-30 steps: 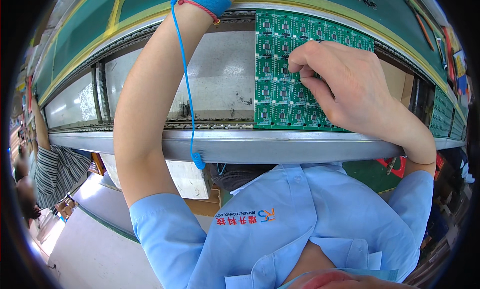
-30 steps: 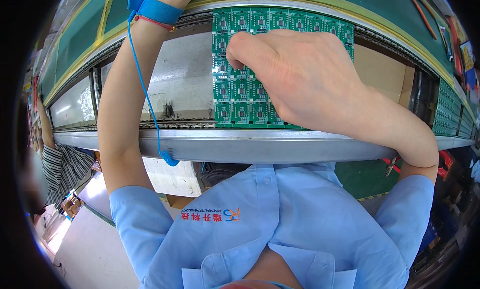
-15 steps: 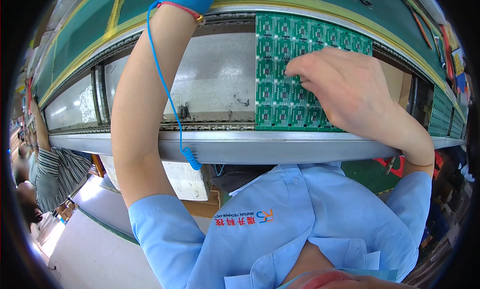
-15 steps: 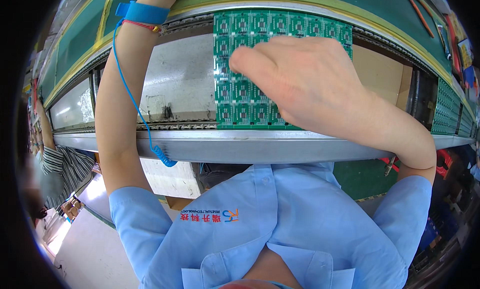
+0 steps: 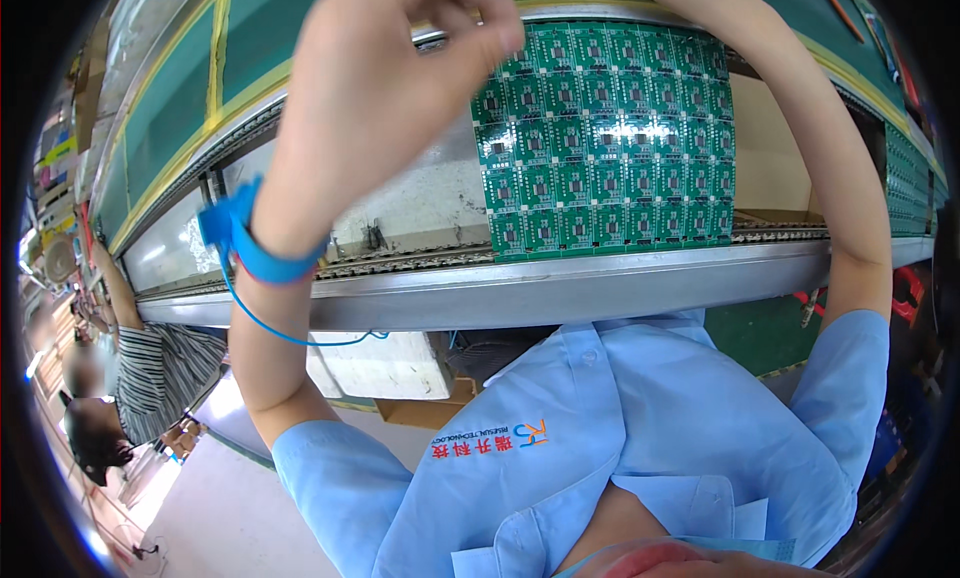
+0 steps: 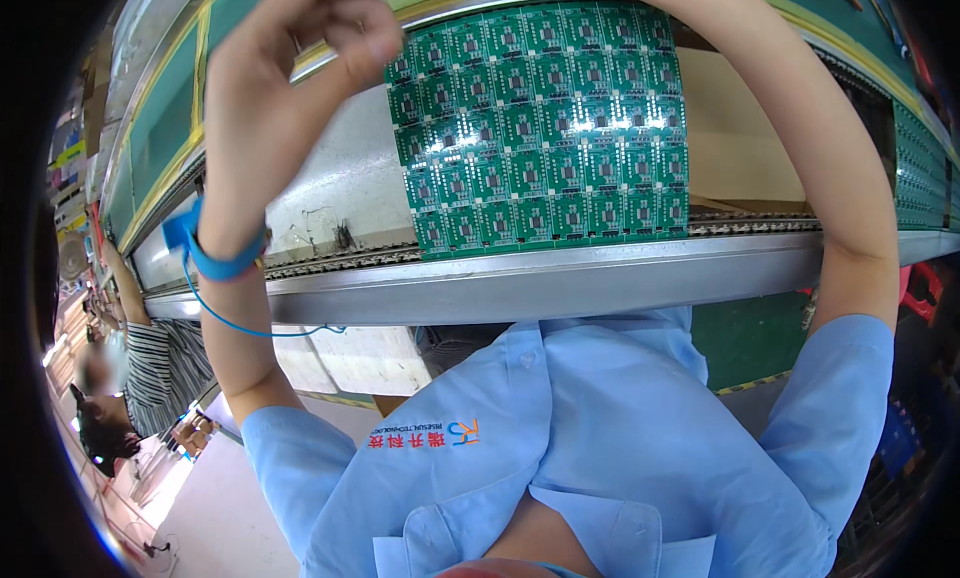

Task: Manually inserting or arranging electronic components onto printed circuit boards on an assembly line.

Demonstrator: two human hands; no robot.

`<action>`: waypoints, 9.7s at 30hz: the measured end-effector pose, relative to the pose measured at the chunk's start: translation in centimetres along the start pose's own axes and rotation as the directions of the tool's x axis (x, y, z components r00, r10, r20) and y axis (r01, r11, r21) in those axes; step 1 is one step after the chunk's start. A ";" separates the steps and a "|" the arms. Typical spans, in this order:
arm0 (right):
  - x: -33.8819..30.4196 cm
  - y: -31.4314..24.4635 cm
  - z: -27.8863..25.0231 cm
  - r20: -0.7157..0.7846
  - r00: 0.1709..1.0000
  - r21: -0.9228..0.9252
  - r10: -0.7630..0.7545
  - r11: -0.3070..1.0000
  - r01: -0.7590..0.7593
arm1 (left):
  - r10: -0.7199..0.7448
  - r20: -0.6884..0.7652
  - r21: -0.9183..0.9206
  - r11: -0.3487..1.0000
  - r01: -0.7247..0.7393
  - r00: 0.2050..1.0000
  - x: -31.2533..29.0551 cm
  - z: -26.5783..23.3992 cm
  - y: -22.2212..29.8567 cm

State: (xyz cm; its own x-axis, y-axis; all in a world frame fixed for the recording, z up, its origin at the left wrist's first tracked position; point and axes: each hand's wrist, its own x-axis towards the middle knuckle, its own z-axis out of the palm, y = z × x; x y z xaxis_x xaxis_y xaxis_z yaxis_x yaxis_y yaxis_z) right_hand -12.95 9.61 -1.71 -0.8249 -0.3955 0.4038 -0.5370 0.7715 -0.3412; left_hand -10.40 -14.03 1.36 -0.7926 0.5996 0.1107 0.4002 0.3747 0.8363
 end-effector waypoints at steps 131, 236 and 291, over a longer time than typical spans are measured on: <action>-12.0 -8.7 -3.2 0.291 0.956 0.258 0.036 0.959 -0.114 | -0.054 -0.258 -0.150 0.989 0.015 0.965 5.5 -2.2 -4.2; -3.7 5.9 -2.9 -0.055 0.971 -0.053 0.234 0.970 -0.237 | 0.207 0.338 0.438 0.828 -0.349 0.918 -4.2 7.0 4.2; -17.5 -7.7 -6.1 0.207 0.976 0.073 -0.074 0.996 0.060 | -0.130 -0.343 0.023 0.989 0.146 0.930 7.9 -0.6 -6.6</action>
State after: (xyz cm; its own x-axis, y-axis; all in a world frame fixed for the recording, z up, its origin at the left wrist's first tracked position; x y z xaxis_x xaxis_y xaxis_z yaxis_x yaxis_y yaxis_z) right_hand 6.71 13.63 -1.04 -0.8017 -0.5458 0.2437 -0.5968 0.7083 -0.3771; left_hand -19.54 -12.20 -3.01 -0.9471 0.2664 0.1789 0.2904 0.4748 0.8308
